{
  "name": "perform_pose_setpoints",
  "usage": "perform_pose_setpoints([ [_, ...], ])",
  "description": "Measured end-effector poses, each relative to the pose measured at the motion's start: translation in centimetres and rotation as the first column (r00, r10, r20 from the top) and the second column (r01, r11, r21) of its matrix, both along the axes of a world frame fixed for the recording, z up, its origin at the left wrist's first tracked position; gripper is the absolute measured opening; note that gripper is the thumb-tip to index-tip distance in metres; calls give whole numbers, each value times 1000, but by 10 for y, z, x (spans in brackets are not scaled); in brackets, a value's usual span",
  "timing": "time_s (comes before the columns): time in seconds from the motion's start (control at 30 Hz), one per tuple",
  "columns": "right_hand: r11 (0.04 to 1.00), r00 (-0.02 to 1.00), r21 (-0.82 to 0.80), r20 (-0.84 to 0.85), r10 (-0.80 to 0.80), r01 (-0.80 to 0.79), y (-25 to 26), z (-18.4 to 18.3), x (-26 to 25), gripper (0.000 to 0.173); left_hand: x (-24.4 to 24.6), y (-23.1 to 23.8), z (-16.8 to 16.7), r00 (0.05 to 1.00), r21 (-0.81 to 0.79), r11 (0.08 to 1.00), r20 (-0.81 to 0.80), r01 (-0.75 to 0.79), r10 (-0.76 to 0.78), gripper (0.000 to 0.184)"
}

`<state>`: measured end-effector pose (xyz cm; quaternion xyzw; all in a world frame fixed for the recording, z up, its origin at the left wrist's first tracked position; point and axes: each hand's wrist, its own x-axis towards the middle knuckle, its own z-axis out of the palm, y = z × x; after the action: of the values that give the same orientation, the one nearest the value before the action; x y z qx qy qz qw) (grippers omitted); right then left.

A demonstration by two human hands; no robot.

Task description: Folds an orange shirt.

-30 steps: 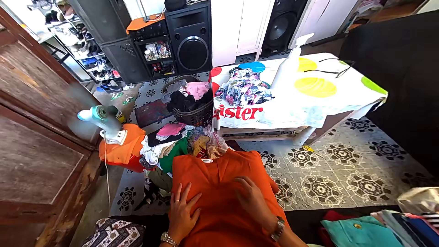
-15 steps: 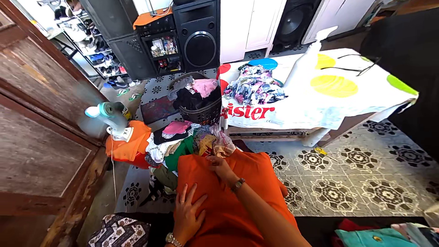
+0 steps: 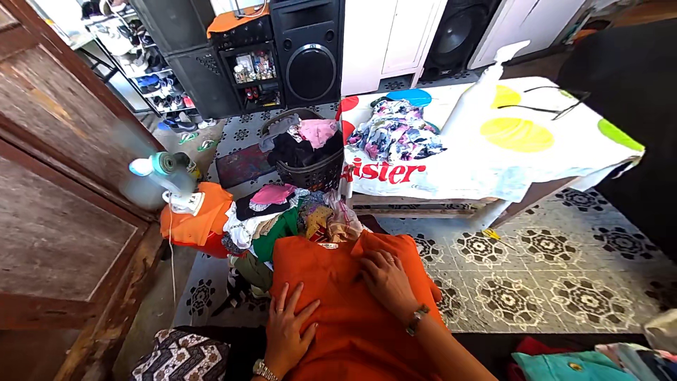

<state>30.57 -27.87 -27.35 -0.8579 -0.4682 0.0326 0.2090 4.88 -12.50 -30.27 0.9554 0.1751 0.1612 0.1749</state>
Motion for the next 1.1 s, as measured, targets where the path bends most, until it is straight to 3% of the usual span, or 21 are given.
perform_pose_setpoints([
  [0.13,996,996,2,23,-88,88,-50,0,2,41,0,0,-1,1000,25,1000,12,9,-9,40],
  [0.3,996,996,-58,61,-64,67,-81,-6,-34,56,1,-1,1,999,15,1000,35,24,-25,38],
  [0.4,999,995,-24,97,-20,22,-85,-8,-54,53,-2,1,0,995,-41,999,96,35,-31,31],
  [0.57,993,996,116,87,-15,5,-86,-18,-61,24,-7,2,-5,985,-67,997,168,48,-36,29],
  [0.7,947,983,315,181,8,-65,-87,-18,-64,23,-14,-1,2,984,-119,990,173,69,-48,26],
  [0.77,935,975,328,215,62,-132,-90,-14,-70,24,-21,-3,7,983,-156,984,175,84,-56,25],
  [0.93,957,966,135,60,252,-258,-96,-8,-80,23,-29,-5,10,985,-170,981,159,99,-72,27],
  [1.1,961,949,64,-156,276,-269,-83,11,-63,28,-2,18,25,977,-105,994,211,24,-1,30],
])
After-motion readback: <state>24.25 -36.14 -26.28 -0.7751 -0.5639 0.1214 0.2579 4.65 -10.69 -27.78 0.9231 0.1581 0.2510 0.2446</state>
